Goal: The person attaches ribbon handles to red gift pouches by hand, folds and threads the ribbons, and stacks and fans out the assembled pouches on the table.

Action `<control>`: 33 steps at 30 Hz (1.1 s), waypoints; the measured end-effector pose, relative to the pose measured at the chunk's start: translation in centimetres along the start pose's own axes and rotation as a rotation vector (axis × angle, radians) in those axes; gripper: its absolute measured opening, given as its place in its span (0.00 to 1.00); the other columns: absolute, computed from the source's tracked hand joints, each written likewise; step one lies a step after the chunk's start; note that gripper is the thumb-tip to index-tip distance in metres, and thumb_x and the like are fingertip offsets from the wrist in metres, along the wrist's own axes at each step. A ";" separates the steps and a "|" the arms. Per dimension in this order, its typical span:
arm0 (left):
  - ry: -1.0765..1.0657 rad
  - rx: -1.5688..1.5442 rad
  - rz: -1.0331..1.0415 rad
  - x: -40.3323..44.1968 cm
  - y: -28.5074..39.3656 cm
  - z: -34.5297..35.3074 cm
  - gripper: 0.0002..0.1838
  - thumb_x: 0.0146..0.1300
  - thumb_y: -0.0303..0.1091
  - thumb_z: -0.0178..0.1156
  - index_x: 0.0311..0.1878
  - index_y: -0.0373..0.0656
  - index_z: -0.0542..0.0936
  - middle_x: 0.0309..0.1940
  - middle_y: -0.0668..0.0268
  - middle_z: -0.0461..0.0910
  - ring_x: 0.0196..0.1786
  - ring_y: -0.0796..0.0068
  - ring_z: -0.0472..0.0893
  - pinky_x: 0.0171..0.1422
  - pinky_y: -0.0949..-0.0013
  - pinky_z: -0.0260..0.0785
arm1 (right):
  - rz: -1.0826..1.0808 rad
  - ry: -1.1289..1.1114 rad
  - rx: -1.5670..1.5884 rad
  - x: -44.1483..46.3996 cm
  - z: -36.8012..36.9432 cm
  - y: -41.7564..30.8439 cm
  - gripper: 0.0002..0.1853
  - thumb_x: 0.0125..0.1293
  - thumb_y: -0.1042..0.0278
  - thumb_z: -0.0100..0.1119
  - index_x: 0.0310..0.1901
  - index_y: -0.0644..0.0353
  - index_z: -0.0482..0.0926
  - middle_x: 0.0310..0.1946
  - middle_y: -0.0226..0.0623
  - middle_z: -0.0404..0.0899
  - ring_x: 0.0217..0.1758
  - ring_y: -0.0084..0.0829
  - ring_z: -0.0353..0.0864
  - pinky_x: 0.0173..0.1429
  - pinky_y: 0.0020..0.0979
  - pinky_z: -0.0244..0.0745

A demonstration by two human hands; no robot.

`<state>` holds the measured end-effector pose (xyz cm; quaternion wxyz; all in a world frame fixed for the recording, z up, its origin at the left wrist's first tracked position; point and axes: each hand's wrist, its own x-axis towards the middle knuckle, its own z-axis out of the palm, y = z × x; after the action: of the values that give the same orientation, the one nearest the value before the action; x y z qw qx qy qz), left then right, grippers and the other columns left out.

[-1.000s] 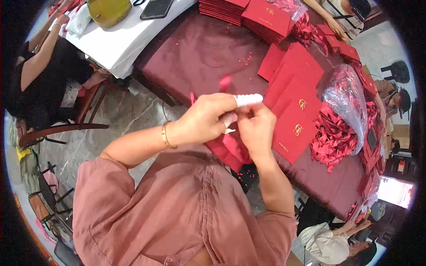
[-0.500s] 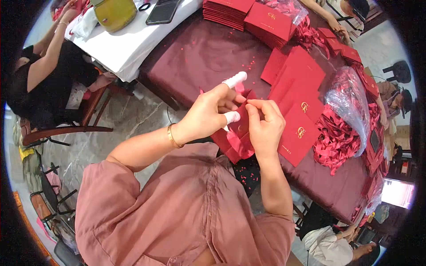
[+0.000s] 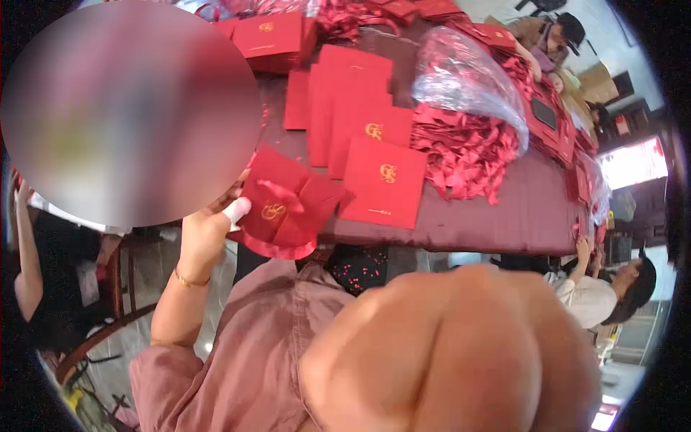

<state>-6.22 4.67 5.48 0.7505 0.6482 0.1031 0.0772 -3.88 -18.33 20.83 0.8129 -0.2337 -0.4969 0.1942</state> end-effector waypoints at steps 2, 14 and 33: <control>-0.024 -0.033 -0.017 -0.2 0.2 0.4 0.44 0.55 0.12 0.59 0.76 0.46 0.58 0.52 0.65 0.77 0.48 0.79 0.76 0.57 0.76 0.68 | -0.016 -0.022 0.016 0.0 0.2 -0.3 0.09 0.63 0.72 0.59 0.43 0.67 0.78 0.43 0.42 0.77 0.44 0.33 0.78 0.51 0.33 0.73; -0.040 -0.018 -0.028 -0.7 0.8 0.7 0.44 0.55 0.10 0.58 0.76 0.46 0.58 0.51 0.65 0.77 0.46 0.80 0.76 0.53 0.77 0.71 | 0.042 -0.069 0.007 0.4 0.9 0.4 0.09 0.64 0.66 0.62 0.36 0.63 0.76 0.39 0.41 0.76 0.41 0.32 0.76 0.47 0.32 0.72; -0.014 -0.331 0.062 -0.6 2.8 -3.1 0.43 0.54 0.13 0.61 0.75 0.45 0.60 0.64 0.71 0.70 0.57 0.82 0.71 0.58 0.77 0.67 | 0.422 0.741 -0.783 -6.7 -11.5 10.1 0.05 0.71 0.72 0.53 0.45 0.61 0.74 0.45 0.29 0.75 0.47 0.20 0.72 0.54 0.23 0.68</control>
<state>-7.59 7.90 7.90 0.8449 0.5192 0.0639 0.1118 2.73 -15.94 5.67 0.7292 -0.6635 -0.1567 0.0589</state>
